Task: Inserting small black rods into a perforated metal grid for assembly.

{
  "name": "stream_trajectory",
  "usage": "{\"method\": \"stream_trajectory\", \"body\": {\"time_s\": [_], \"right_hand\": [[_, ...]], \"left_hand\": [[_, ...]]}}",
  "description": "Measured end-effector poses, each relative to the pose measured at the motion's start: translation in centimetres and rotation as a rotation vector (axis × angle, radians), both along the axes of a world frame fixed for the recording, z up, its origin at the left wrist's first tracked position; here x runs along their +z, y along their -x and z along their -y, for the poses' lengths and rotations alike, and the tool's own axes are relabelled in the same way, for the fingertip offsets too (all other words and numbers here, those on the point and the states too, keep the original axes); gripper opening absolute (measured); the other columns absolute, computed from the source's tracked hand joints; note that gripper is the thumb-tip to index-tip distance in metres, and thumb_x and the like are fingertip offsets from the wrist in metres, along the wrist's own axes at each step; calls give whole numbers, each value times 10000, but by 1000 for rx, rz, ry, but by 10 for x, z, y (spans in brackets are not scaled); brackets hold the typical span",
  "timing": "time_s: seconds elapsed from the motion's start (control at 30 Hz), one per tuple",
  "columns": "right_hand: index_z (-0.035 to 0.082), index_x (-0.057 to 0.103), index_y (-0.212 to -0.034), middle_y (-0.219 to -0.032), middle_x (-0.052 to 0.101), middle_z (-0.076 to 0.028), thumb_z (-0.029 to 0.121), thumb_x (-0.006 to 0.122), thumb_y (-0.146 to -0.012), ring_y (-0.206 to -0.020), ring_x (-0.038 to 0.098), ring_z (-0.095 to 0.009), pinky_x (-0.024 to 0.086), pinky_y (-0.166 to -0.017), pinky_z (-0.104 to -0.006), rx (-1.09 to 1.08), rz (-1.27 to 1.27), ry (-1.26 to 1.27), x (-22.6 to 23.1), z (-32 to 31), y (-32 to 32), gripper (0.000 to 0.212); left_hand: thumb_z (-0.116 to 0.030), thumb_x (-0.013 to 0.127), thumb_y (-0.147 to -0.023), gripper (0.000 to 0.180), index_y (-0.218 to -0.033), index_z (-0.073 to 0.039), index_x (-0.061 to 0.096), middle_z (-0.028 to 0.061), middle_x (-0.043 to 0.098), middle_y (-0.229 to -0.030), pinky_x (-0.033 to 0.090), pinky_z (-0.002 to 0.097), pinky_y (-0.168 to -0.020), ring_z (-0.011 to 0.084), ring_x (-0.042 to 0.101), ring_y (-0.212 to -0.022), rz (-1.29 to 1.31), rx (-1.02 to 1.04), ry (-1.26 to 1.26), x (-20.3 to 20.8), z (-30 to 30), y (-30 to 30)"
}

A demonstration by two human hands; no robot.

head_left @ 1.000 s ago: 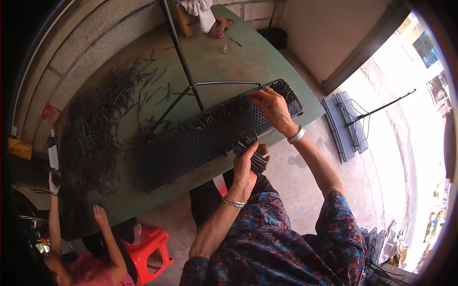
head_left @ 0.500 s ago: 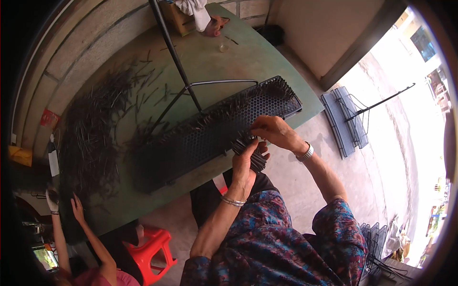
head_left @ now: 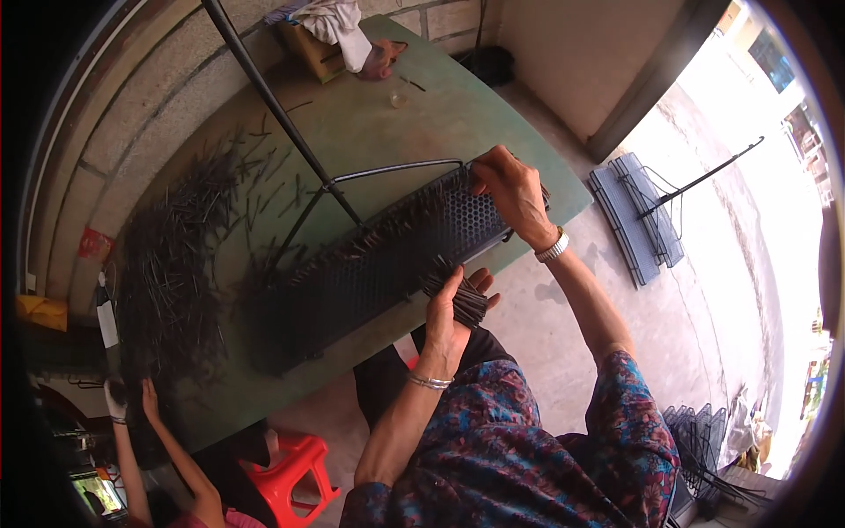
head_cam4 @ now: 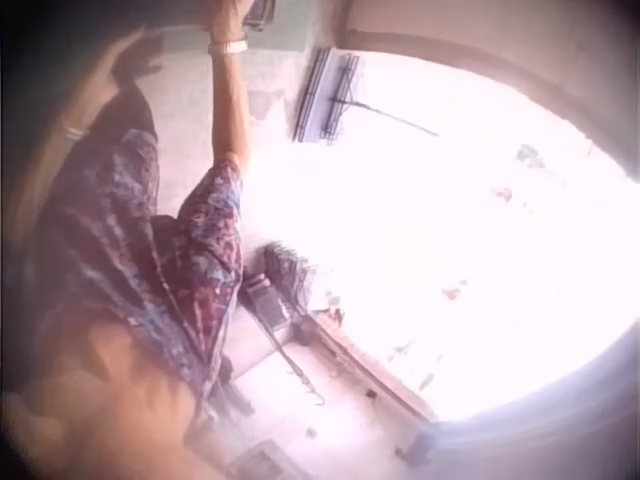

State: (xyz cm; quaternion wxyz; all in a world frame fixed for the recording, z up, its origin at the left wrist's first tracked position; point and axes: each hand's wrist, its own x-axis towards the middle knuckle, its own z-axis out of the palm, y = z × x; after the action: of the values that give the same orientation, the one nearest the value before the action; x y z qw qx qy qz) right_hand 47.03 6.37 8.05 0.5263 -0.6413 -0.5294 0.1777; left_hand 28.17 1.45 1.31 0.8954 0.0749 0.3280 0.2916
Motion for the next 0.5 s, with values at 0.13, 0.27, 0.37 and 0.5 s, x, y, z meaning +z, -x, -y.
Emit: {"method": "stream_trajectory", "body": {"time_s": [0.13,0.27,0.37,0.5], "right_hand": [[-7,599,-923,-726,660,-91,70,574,-916,-660,676,-154,516,-615,-277,15,80,-111,-16,-19,-5,81],[-5,589,-917,-741,661,-101,58,577,-912,-671,679,-163,518,-616,-284,-9,147,-91,-21,-25,-4,65],[-7,578,-909,-760,666,-116,64,592,-903,-675,683,-178,518,-617,-296,35,116,-102,-27,-28,-3,73],[22,585,-911,-767,634,-114,82,623,-868,-680,653,-250,501,-613,-345,-21,301,-53,-35,-27,2,83]], "left_hand": [[-233,575,-964,186,-1066,-78,571,154,632,-1072,502,494,-945,275,627,-1026,-3,31,15,-5,2,-3],[-212,562,-964,177,-1068,-68,568,156,635,-1047,498,484,-958,281,639,-998,-1,58,45,-4,3,-5],[-207,555,-966,179,-1069,-62,566,155,639,-1031,499,482,-959,282,645,-986,0,62,48,-4,3,-5],[-196,553,-968,167,-1062,-60,571,143,644,-996,507,474,-948,273,648,-949,-5,61,57,-1,2,-6]]}}
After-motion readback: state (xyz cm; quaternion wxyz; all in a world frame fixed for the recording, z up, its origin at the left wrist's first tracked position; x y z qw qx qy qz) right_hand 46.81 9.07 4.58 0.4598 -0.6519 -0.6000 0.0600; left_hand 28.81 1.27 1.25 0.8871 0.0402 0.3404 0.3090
